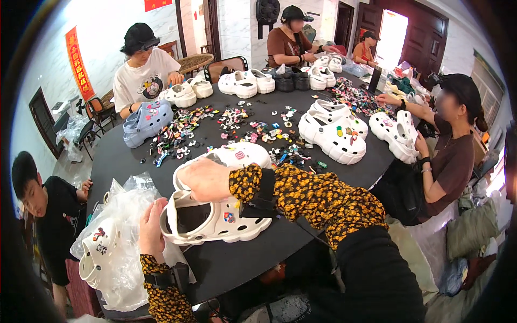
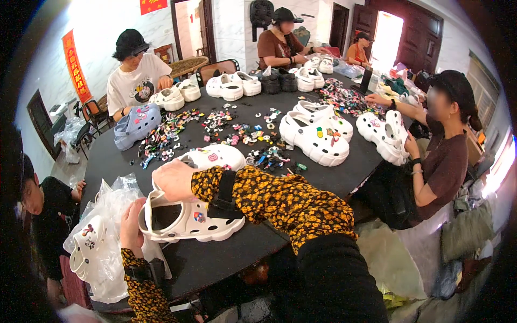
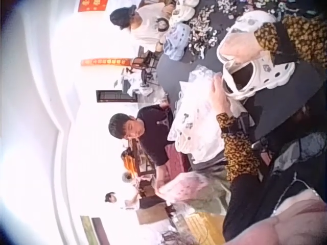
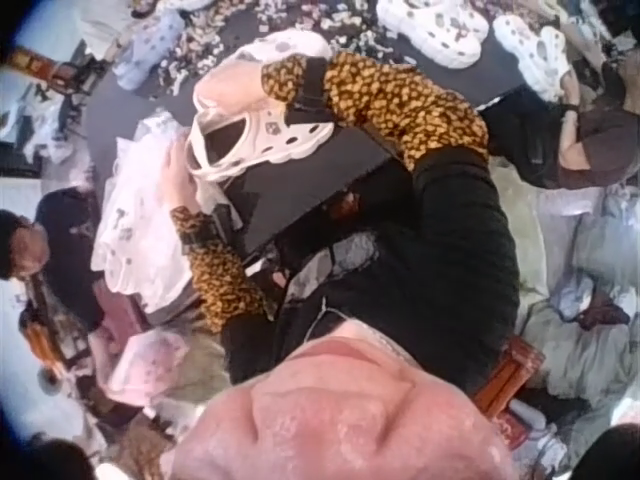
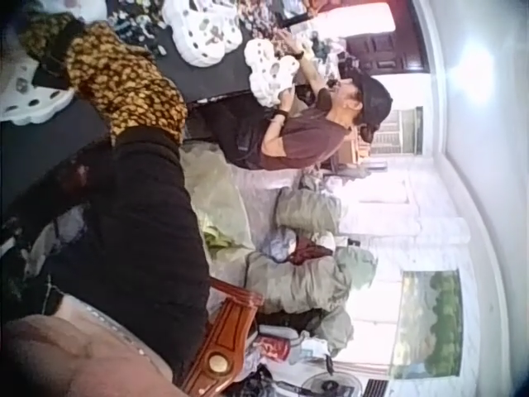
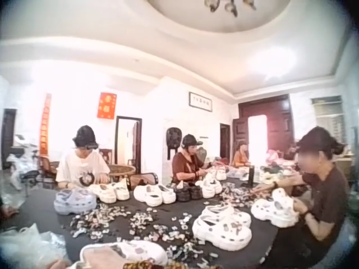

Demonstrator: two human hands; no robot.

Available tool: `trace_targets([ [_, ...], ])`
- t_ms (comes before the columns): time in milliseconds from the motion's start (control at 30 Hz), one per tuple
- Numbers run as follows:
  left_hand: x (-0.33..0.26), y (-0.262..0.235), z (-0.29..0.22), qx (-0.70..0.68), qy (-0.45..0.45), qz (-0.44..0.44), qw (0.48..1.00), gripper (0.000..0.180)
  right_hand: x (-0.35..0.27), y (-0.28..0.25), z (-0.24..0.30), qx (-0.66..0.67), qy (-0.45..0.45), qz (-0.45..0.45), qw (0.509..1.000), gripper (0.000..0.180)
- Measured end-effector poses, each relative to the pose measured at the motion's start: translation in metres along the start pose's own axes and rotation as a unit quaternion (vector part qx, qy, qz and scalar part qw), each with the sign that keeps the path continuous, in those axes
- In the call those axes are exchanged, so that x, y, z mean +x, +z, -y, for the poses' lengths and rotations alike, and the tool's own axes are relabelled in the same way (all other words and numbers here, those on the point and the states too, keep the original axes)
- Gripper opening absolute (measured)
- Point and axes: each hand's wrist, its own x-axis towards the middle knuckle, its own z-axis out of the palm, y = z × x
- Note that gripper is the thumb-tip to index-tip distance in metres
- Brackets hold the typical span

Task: Attaching decorative charms to the holes of foam clog shoes.

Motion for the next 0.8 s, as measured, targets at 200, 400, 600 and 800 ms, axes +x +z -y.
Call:
trace_targets([
  [200,-0.005,0.008,-0.003,-0.034,-0.030,0.053,0.998,0.039,0.016,-0.024,-0.024,0.120,0.116,-0.005,0.986,0.027],
  [400,0.001,-0.002,0.010,-0.018,-0.010,0.038,0.999,0.048,0.021,0.007,-0.010,0.160,0.102,-0.018,0.982,0.027],
  [600,-0.005,0.009,0.007,-0.011,-0.008,0.044,0.999,0.052,0.016,0.017,-0.006,0.121,0.017,0.020,0.992,0.029],
  [800,-0.010,0.005,0.008,0.012,0.023,0.068,0.997,0.054,0.018,0.020,0.004,0.041,0.020,0.021,0.999,0.027],
])
